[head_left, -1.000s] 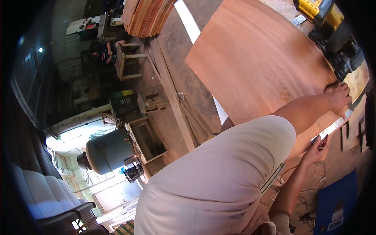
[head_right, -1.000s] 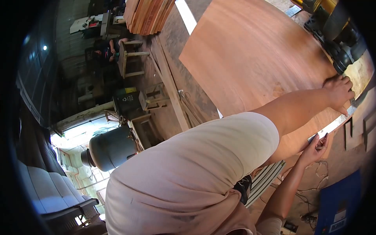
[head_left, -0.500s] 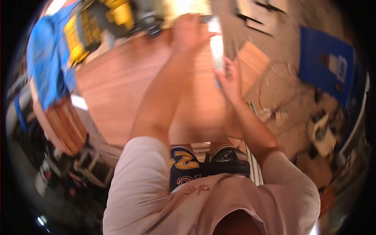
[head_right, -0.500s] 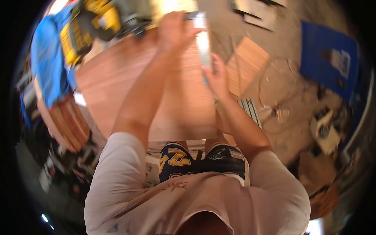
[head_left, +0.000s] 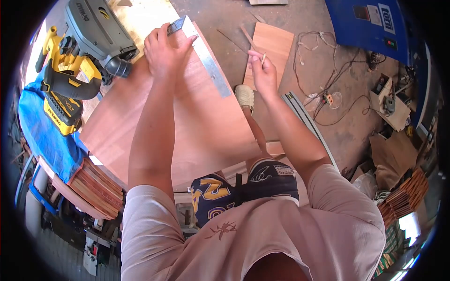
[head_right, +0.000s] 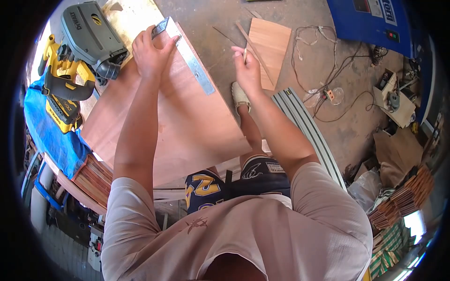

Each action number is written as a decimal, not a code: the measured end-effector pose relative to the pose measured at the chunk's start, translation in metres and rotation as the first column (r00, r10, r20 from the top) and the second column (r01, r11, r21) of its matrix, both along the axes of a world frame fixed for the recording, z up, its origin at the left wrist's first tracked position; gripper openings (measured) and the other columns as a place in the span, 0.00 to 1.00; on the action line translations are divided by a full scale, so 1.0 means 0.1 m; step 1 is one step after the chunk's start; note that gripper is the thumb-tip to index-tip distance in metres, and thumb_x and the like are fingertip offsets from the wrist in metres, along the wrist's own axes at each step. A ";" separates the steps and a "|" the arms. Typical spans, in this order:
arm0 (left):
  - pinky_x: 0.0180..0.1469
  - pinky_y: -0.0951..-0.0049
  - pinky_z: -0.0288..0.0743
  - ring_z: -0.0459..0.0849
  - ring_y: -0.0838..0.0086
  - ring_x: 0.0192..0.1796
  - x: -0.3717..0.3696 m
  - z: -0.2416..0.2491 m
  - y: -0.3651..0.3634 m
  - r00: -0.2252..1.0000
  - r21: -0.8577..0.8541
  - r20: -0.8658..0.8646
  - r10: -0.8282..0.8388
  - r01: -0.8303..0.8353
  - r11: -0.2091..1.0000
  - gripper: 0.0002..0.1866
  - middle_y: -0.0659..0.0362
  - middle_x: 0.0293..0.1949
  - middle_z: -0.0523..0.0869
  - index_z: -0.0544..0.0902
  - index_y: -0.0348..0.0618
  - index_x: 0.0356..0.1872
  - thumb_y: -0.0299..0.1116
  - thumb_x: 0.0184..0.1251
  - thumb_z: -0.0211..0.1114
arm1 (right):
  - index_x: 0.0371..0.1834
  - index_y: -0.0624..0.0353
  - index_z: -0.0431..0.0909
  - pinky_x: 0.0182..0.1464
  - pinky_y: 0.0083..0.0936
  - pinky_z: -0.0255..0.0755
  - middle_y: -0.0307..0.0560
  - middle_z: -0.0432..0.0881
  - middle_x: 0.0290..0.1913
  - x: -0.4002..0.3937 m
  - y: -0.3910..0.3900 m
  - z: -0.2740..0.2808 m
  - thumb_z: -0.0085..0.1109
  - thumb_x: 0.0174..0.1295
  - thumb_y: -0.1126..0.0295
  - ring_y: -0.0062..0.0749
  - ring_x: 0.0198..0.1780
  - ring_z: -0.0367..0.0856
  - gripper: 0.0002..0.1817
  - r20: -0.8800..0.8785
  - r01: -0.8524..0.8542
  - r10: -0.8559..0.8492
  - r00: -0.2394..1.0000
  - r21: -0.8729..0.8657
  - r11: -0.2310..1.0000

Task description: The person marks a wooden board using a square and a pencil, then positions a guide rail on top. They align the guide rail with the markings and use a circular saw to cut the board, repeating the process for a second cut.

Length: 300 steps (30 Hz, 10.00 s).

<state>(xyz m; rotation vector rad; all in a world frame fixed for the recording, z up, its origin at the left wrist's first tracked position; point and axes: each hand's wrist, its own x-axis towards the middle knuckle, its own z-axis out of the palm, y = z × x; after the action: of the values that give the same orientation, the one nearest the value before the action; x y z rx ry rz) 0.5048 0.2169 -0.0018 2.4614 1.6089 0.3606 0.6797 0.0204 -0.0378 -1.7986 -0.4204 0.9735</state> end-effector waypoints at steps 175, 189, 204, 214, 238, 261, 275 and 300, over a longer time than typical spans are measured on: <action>0.63 0.58 0.68 0.70 0.60 0.62 -0.03 0.09 0.00 0.996 -0.023 0.090 0.010 -0.007 1.000 0.42 0.57 0.54 0.76 0.76 0.54 0.60 0.56 0.40 0.79 | 0.41 0.61 0.85 0.38 0.28 0.76 0.50 0.84 0.35 -0.23 1.47 0.26 0.62 0.57 0.69 0.39 0.35 0.84 0.11 0.422 -0.437 0.321 0.848 0.214 0.874; 0.63 0.58 0.68 0.71 0.61 0.62 -0.05 0.06 0.02 0.997 -0.036 0.073 0.008 -0.005 0.999 0.42 0.57 0.55 0.76 0.76 0.56 0.60 0.59 0.40 0.78 | 0.41 0.61 0.85 0.39 0.29 0.76 0.50 0.83 0.36 -0.20 1.41 0.24 0.62 0.57 0.69 0.39 0.36 0.84 0.11 0.463 -0.479 0.359 0.811 0.174 0.860; 0.64 0.57 0.66 0.70 0.60 0.62 -0.07 0.07 0.02 0.993 -0.051 0.114 0.010 -0.005 0.999 0.45 0.56 0.55 0.76 0.76 0.52 0.61 0.62 0.38 0.78 | 0.38 0.62 0.85 0.36 0.27 0.74 0.49 0.82 0.33 -0.24 1.05 0.31 0.64 0.54 0.72 0.38 0.33 0.82 0.09 0.493 -0.519 0.378 0.783 0.184 0.835; 0.60 0.54 0.70 0.76 0.54 0.56 -0.15 -0.07 0.11 0.976 0.018 0.193 -0.098 0.097 0.995 0.45 0.48 0.50 0.80 0.78 0.45 0.57 0.64 0.38 0.75 | 0.44 0.62 0.82 0.50 0.31 0.74 0.53 0.84 0.42 -0.29 1.10 0.29 0.57 0.65 0.71 0.42 0.46 0.83 0.09 0.529 -0.459 0.282 0.801 0.239 0.856; 0.67 0.56 0.55 0.67 0.58 0.64 -0.18 -0.21 0.04 0.968 -0.054 0.250 0.009 0.004 0.999 0.47 0.51 0.54 0.78 0.80 0.47 0.54 0.72 0.34 0.70 | 0.59 0.63 0.71 0.53 0.21 0.67 0.40 0.77 0.48 -0.08 0.79 -0.38 0.48 0.75 0.54 0.21 0.49 0.73 0.23 -0.154 -0.544 0.532 0.833 -0.044 0.838; 0.75 0.39 0.41 0.49 0.56 0.78 -0.20 0.04 -0.70 0.961 -0.222 0.112 -0.253 0.273 0.936 0.52 0.53 0.75 0.58 0.67 0.48 0.70 0.57 0.40 0.77 | 0.51 0.62 0.73 0.40 0.20 0.67 0.36 0.73 0.37 -0.18 0.80 -0.21 0.46 0.76 0.55 0.18 0.38 0.69 0.19 -0.079 -0.641 0.640 0.765 0.004 0.767; 0.70 0.30 0.47 0.47 0.48 0.78 0.09 0.43 -0.65 0.955 -0.464 -0.157 -0.252 0.154 0.872 0.61 0.48 0.77 0.51 0.59 0.39 0.74 0.57 0.38 0.80 | 0.45 0.59 0.73 0.28 0.16 0.62 0.32 0.73 0.30 -0.29 0.83 0.02 0.44 0.77 0.59 0.13 0.29 0.68 0.15 -0.115 -0.629 0.625 0.772 0.005 0.778; 0.72 0.41 0.52 0.46 0.55 0.79 0.08 0.66 -0.58 0.891 -0.541 -0.295 -0.345 0.142 0.829 0.66 0.51 0.78 0.48 0.52 0.41 0.75 0.59 0.37 0.80 | 0.47 0.62 0.77 0.43 0.27 0.72 0.46 0.81 0.35 -0.38 0.77 0.02 0.52 0.72 0.62 0.26 0.38 0.77 0.13 0.075 -0.559 0.557 0.827 0.018 0.829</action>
<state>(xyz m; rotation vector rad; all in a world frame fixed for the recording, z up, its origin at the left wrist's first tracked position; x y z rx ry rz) 0.5131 0.1592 0.0639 2.3493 1.2443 -0.5559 0.6419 0.0977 -0.0360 -1.7033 -1.0465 1.2918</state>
